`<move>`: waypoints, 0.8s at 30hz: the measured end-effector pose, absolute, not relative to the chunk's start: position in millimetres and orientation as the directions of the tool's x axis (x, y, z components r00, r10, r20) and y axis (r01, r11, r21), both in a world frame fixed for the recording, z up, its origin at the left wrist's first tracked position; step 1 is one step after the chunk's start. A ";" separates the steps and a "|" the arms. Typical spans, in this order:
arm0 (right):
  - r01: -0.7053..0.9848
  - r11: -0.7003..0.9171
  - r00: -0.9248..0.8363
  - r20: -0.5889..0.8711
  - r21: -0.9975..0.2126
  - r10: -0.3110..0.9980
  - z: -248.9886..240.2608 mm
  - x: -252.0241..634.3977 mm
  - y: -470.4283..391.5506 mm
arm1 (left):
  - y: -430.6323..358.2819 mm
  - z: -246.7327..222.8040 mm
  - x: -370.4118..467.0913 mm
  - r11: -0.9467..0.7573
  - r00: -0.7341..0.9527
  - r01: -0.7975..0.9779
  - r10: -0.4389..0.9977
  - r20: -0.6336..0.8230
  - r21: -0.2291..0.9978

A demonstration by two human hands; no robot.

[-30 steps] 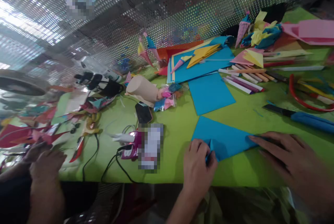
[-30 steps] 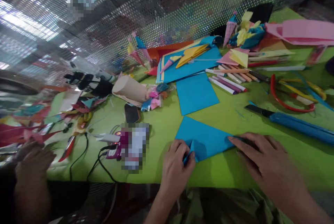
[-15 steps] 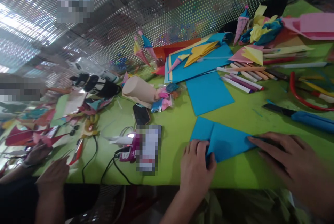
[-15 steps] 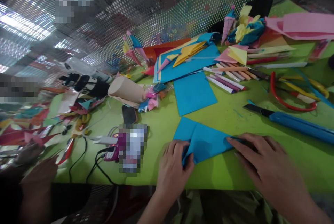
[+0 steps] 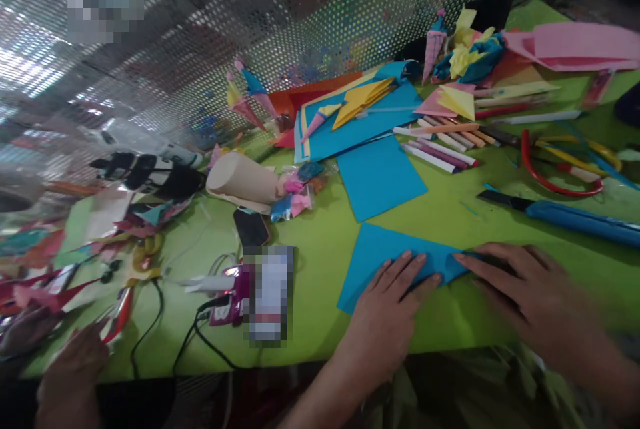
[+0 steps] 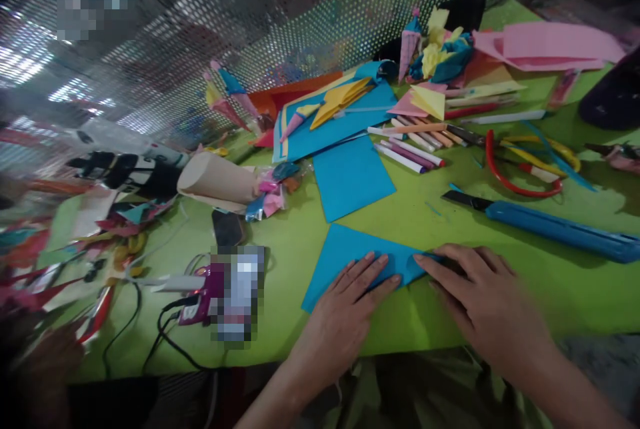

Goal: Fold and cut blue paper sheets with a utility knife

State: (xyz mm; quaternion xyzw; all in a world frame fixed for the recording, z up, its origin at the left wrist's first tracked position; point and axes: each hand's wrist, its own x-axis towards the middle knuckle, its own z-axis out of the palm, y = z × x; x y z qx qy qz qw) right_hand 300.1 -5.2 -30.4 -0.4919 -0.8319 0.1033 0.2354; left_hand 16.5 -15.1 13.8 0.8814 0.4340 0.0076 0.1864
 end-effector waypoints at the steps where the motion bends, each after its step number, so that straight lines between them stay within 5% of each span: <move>1: 0.762 0.498 -0.401 0.302 -0.414 0.865 -28.9 300.1 -5.4 | -15.7 15.4 17.5 -0.556 0.624 0.762 0.768 -0.146 0.333; 24: 0.724 0.475 -0.332 0.350 -0.501 0.876 -27.7 311.6 -20.4 | -19.6 6.8 15.5 -0.634 0.648 0.755 0.760 -0.048 0.164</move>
